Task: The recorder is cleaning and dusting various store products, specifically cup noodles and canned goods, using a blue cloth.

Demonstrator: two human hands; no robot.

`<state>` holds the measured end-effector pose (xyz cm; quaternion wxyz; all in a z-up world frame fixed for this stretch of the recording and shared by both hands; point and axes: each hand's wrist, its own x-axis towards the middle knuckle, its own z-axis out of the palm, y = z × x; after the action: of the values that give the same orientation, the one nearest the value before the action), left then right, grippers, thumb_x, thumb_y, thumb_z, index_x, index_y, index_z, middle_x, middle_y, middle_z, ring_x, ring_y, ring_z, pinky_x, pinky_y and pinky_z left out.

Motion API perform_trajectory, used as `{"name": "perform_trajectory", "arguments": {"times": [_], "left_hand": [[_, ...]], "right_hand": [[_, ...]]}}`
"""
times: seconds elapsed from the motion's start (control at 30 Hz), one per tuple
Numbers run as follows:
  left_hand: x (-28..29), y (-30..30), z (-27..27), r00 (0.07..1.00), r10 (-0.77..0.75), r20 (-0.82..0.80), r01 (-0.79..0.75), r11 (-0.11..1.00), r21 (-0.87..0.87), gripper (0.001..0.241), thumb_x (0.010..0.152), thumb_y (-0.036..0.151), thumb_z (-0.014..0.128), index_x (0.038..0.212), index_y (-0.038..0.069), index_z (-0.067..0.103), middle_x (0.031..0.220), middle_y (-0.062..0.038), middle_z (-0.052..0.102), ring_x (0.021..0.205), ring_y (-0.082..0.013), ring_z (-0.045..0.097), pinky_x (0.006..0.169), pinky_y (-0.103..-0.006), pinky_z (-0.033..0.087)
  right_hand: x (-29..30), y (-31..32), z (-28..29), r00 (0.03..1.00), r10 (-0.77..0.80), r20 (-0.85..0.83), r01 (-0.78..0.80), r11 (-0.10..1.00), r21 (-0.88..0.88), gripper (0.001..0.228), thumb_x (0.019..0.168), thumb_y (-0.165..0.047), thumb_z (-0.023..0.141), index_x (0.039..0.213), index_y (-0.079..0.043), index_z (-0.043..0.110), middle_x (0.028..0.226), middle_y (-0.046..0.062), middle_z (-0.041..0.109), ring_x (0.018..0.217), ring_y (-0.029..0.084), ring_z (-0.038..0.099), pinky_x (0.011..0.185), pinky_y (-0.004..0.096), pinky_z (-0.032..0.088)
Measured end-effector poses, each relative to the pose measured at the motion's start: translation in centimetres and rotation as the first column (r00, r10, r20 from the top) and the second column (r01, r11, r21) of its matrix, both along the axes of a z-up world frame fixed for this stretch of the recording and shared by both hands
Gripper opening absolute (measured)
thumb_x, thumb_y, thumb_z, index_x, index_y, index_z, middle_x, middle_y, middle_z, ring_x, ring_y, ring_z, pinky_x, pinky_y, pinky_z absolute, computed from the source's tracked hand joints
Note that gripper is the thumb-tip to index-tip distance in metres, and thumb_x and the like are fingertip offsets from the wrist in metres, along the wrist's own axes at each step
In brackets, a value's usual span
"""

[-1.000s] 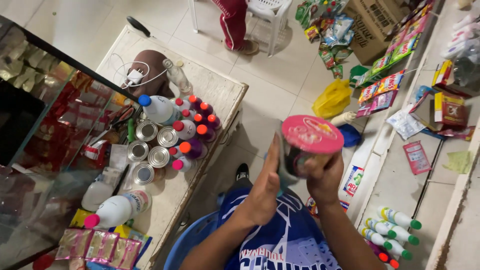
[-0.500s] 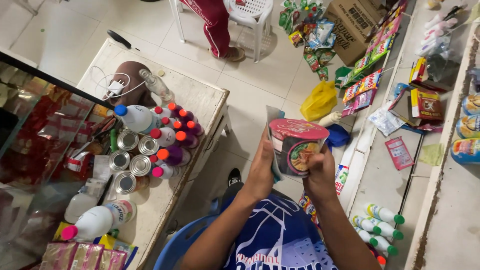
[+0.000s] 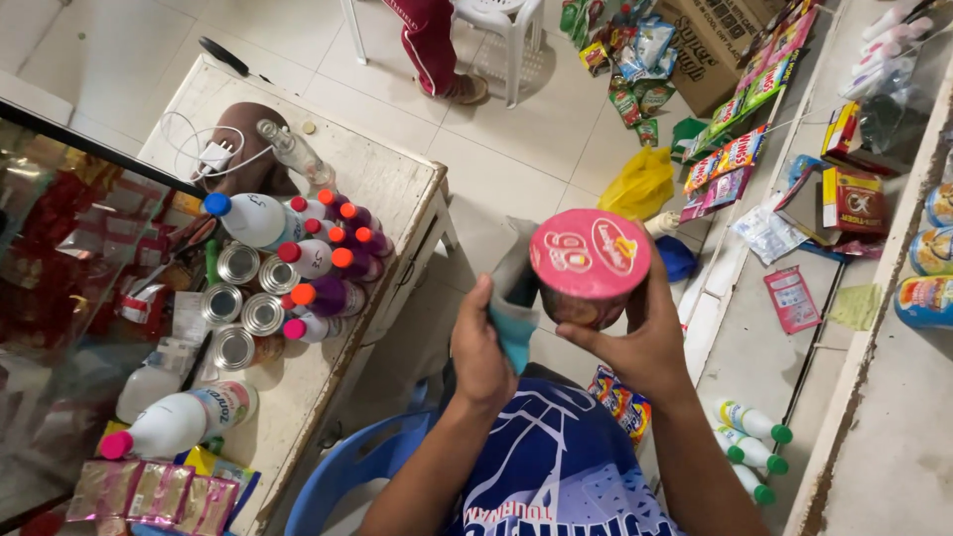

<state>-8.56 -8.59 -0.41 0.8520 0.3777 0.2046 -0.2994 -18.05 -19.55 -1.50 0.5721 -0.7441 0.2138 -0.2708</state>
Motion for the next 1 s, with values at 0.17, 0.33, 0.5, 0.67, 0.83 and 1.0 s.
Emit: {"name": "perform_trajectory", "arguments": {"times": [0.17,0.33,0.5,0.67,0.83,1.0], "left_hand": [[-0.4,0.2,-6.2,0.988,0.010,-0.154,-0.051,0.963,-0.265,0.045,0.101,0.030,0.052,0.130,0.000,0.069,0.123,-0.022,0.072,0.114,-0.0317,0.068,0.103,-0.0498,0.053],[-0.9,-0.6,-0.9,0.996,-0.064,-0.064,0.048,0.974,-0.222,0.054,0.102,0.041,0.047,0.138,0.004,0.064,0.130,-0.016,0.070,0.118,-0.0269,0.065,0.107,-0.0462,0.049],[-2.6,-0.5,-2.3,0.928,-0.213,0.307,0.266,0.953,-0.143,0.052,0.107,0.034,0.036,0.146,0.005,0.054,0.140,-0.016,0.063,0.133,-0.0235,0.054,0.115,-0.0466,0.044],[-2.9,-0.3,-2.4,0.544,-0.457,0.703,0.487,0.855,0.179,0.077,0.102,0.027,0.051,0.162,-0.002,0.014,0.165,-0.031,0.017,0.153,-0.0415,0.011,0.123,-0.0570,0.013],[-4.3,-1.3,-7.1,0.700,-0.440,0.563,0.403,0.894,0.197,0.048,0.108,0.040,0.038,0.125,-0.005,0.040,0.113,-0.027,0.041,0.101,-0.0356,0.040,0.083,-0.0445,0.032],[-2.2,-0.9,-1.1,0.956,-0.231,0.181,0.274,0.923,-0.269,0.072,0.105,0.043,0.030,0.153,-0.011,0.033,0.149,-0.030,0.047,0.130,-0.0334,0.053,0.109,-0.0428,0.046]], "right_hand": [[-1.8,-1.4,-0.9,0.979,0.166,-0.121,-0.164,0.986,0.023,0.134,0.053,0.001,0.097,0.159,0.004,0.015,0.141,0.034,0.048,0.137,0.047,0.044,0.117,0.059,0.032],[-2.6,-2.1,-2.5,0.970,0.202,-0.136,-0.183,0.973,0.141,0.130,0.048,-0.001,0.100,0.158,-0.001,0.032,0.142,0.024,0.055,0.134,0.033,0.050,0.113,0.048,0.038],[-5.6,-4.0,-6.3,0.989,0.108,-0.105,-0.069,0.944,0.322,0.115,0.047,-0.001,0.100,0.148,-0.002,0.045,0.126,0.015,0.065,0.117,0.022,0.064,0.098,0.041,0.054],[-7.2,-4.2,-7.5,1.000,-0.001,-0.029,0.017,0.832,0.554,0.093,0.061,-0.023,0.092,0.139,0.001,0.049,0.122,0.017,0.066,0.111,0.026,0.068,0.092,0.043,0.059],[-6.0,-4.2,-5.6,1.000,0.013,-0.007,-0.007,0.811,0.585,0.082,0.073,-0.024,0.084,0.141,0.003,0.048,0.116,0.018,0.066,0.101,0.025,0.068,0.089,0.041,0.057],[-4.2,-3.0,-1.7,0.987,0.100,-0.124,-0.057,0.950,0.306,0.104,0.057,-0.006,0.097,0.148,-0.002,0.047,0.115,0.011,0.067,0.102,0.016,0.061,0.094,0.038,0.053]]}}
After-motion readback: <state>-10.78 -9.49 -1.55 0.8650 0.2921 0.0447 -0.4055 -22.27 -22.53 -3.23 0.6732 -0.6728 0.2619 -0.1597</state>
